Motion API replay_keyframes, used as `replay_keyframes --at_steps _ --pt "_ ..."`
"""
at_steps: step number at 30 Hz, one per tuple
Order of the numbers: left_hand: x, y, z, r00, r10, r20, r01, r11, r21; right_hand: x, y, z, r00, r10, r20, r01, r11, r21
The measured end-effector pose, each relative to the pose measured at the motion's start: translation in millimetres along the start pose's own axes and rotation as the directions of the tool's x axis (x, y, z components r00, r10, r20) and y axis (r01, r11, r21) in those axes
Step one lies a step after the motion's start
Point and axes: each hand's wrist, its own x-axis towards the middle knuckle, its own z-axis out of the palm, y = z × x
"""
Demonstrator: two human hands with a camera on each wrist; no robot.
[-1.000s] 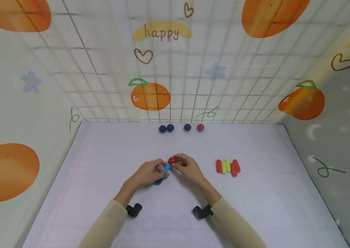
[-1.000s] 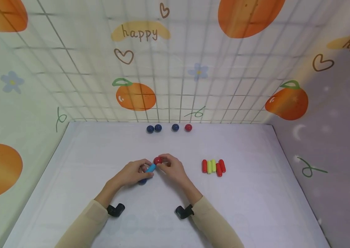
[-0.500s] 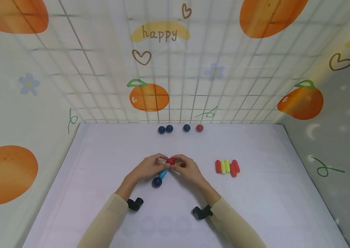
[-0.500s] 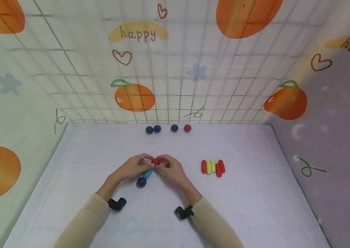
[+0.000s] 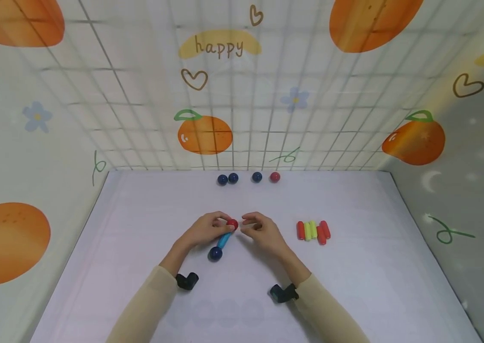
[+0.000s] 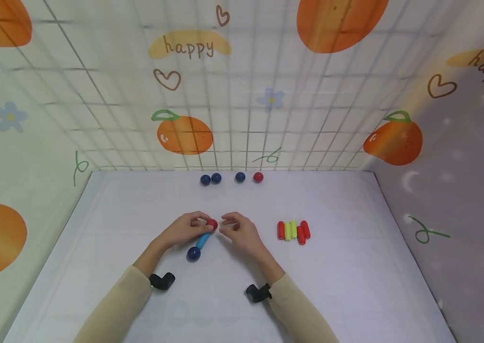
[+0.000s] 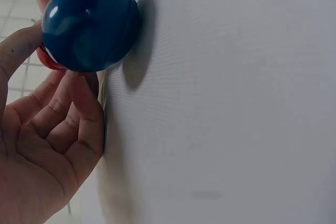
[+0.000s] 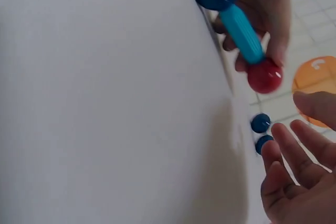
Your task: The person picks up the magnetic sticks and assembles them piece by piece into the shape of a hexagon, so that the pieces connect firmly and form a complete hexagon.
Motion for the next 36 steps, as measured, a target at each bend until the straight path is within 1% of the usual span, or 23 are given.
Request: replay_keyframes --at_steps 5,11,14,18,21,26,30,33,36 --pt "-3.4 -1.2 -2.2 0.999 -0.032 -0.018 0.032 0.999 -0.015 -13.7 -4.3 -20.5 0.997 0.015 -0.076 -0.017 0.999 -0.035" --pt "-4.7 -8.5 -3.9 0.999 -0.038 -0.035 0.037 0.999 -0.022 -31.6 -2.5 -46.3 0.989 0.008 -0.151 -0.022 0.995 -0.095" --pt "-5.4 -11.4 -4.5 0.998 -0.037 -0.043 0.036 0.999 -0.023 -40.6 0.0 -60.4 0.979 -0.001 -0.205 -0.025 0.992 -0.122" --pt "-6.9 -12.0 -5.0 0.998 -0.038 -0.045 0.036 0.999 -0.031 -52.5 4.1 -79.2 0.96 -0.02 -0.281 -0.034 0.982 -0.187" --pt "-7.2 -12.2 -5.1 0.998 -0.037 -0.041 0.036 0.999 -0.039 -61.9 8.2 -93.2 0.949 -0.026 -0.313 -0.044 0.976 -0.214" --pt "-7.6 -12.7 -4.7 0.999 -0.036 -0.036 0.034 0.998 -0.047 -78.7 18.0 -115.7 0.93 -0.004 -0.366 -0.084 0.971 -0.222" --pt "-7.3 -13.6 -4.5 0.999 -0.031 -0.034 0.029 0.999 -0.041 -88.4 25.7 -130.0 0.911 0.034 -0.41 -0.151 0.955 -0.256" --pt "-7.5 -14.1 -4.4 0.999 -0.037 -0.036 0.036 0.999 -0.035 -92.9 33.7 -139.4 0.885 0.126 -0.447 -0.26 0.932 -0.252" --pt "-8.4 -14.0 -4.9 0.998 -0.05 -0.036 0.048 0.998 -0.037 -95.0 42.4 -147.5 0.861 0.212 -0.462 -0.345 0.912 -0.224"
